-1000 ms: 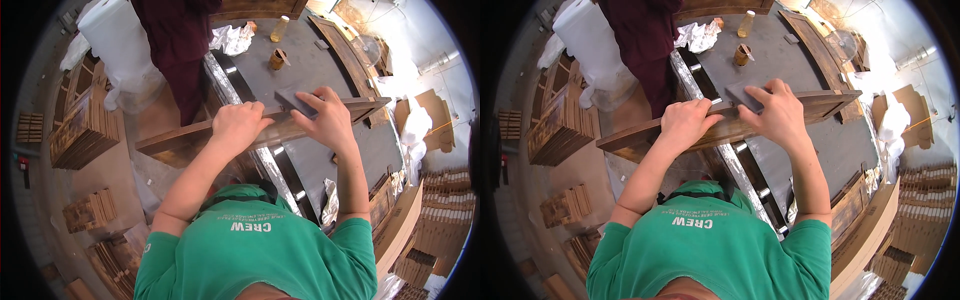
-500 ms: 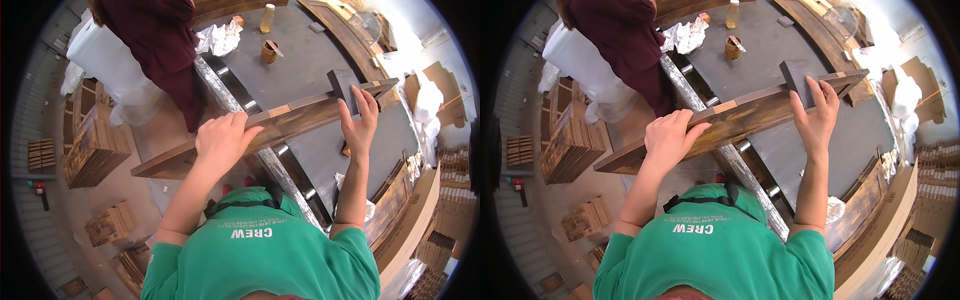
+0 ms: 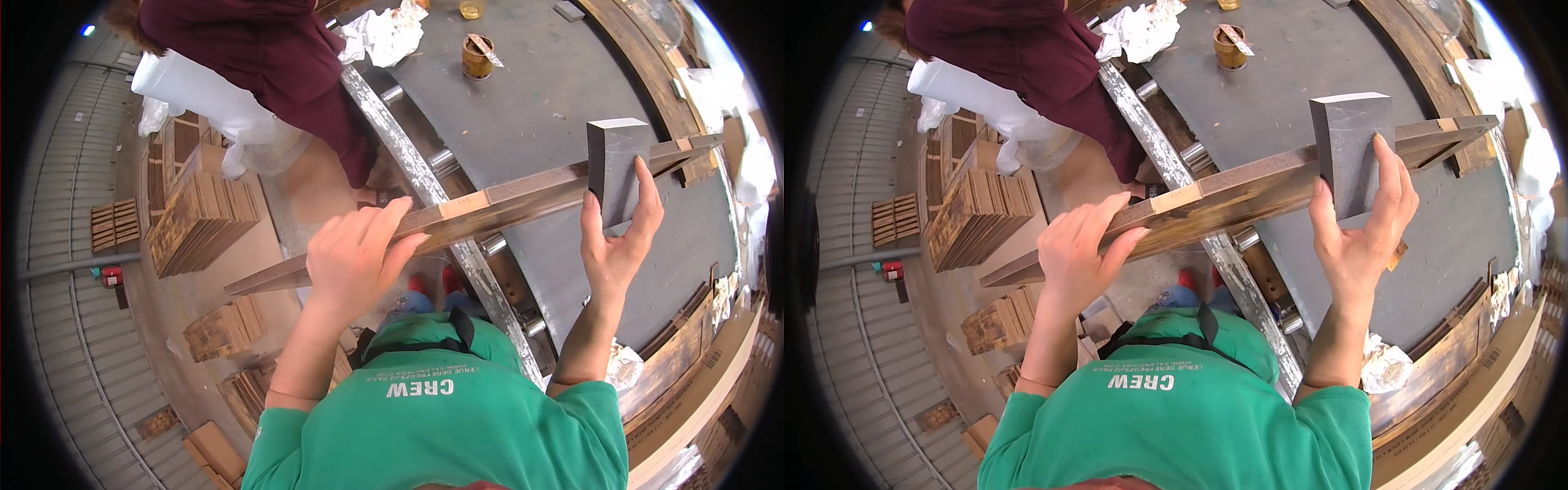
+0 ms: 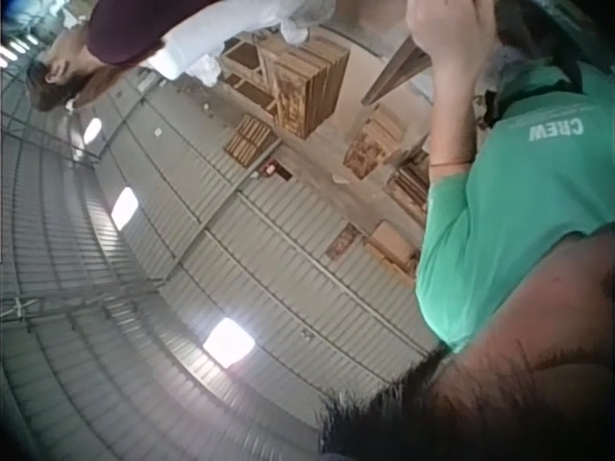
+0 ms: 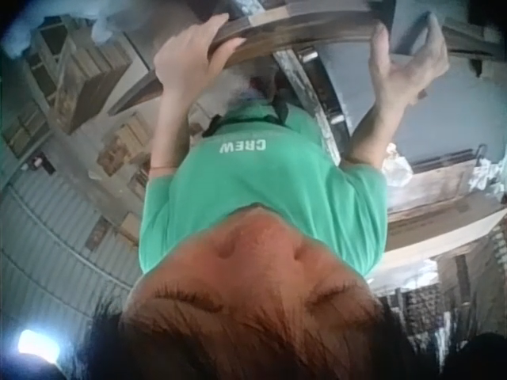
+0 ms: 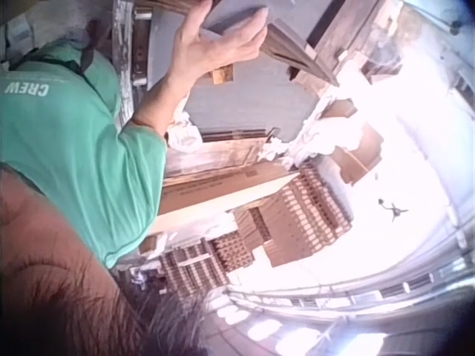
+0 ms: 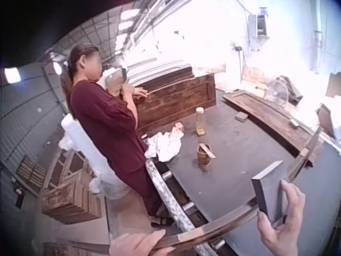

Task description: The person applies finish to wood panels using a sponge and a small stick, wipes the surfaces with a cloth, and sands the edges with a block.

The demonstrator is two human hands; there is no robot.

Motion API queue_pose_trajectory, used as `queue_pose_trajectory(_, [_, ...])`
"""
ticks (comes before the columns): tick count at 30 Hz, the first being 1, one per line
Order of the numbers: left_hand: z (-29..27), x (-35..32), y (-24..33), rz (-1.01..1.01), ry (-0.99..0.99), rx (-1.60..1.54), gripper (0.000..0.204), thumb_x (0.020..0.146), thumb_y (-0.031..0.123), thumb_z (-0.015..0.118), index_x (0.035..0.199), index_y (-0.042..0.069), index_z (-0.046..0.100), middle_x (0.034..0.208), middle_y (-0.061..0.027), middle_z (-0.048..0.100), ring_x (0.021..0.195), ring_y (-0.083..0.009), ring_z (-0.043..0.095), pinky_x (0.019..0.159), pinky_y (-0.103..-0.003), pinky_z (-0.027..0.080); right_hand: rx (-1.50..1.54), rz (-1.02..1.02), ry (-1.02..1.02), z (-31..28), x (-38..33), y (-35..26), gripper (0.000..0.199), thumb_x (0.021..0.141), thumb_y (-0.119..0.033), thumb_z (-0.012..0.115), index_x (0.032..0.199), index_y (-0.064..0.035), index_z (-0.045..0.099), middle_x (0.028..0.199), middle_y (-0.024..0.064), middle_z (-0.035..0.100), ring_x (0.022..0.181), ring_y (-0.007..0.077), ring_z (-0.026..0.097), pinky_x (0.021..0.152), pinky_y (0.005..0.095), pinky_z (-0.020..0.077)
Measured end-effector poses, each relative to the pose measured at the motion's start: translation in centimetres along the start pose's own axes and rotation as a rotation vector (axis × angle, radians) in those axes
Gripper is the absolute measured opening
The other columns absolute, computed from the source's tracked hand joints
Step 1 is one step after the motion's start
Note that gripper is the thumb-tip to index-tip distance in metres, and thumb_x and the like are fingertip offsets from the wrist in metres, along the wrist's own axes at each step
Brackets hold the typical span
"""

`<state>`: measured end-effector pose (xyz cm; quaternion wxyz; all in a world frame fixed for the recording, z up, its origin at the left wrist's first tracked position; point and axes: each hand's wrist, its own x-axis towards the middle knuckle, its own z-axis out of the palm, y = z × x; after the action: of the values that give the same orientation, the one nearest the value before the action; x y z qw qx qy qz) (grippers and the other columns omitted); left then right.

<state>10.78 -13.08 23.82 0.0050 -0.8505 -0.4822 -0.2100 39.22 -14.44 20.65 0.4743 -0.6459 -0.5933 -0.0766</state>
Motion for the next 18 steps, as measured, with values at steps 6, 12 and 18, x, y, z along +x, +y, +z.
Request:
queue_pose_trajectory(6, [0.7, -0.5, -0.7, 0.212, 0.151, -0.071, 0.047, 0.067, 0.008, 0.065, 0.109, 0.026, 0.069, 0.085, 0.0005, 0.060, 0.056, -0.0155, 0.049, 0.049, -0.028, 0.040, 0.286, 0.205, -0.039, -0.7, -1.3, -1.5, 0.060, 0.074, -0.007, 0.073, 0.129, -0.0010, 0.050, 0.124, 0.0138, 0.054, 0.114, 0.0258, 0.051, 0.099, 0.0358, 0.0379])
queue_pose_trajectory(12, [-0.9, -0.4, 0.2, 0.170, -0.093, -0.058, 0.050, 0.078, 0.008, 0.066, 0.125, 0.025, 0.061, 0.070, -0.0034, 0.044, 0.054, -0.0185, 0.048, 0.051, -0.031, 0.042, 0.382, 0.234, 0.002, -1.2, -3.1, -4.8, 0.060, 0.077, -0.009, 0.072, 0.131, -0.0003, 0.048, 0.124, 0.0126, 0.053, 0.115, 0.0219, 0.051, 0.099, 0.0334, 0.0384])
queue_pose_trajectory(18, [0.7, 0.1, -1.3, 0.171, -0.030, -0.105, 0.051, 0.080, 0.017, 0.067, 0.128, 0.010, 0.052, 0.076, -0.0055, 0.051, 0.061, -0.0204, 0.057, 0.055, -0.032, 0.048, 0.279, 0.410, -0.036, -2.6, -5.3, -6.7, 0.059, 0.080, -0.016, 0.072, 0.132, -0.0045, 0.048, 0.119, 0.0103, 0.055, 0.104, 0.0175, 0.053, 0.087, 0.0282, 0.0428])
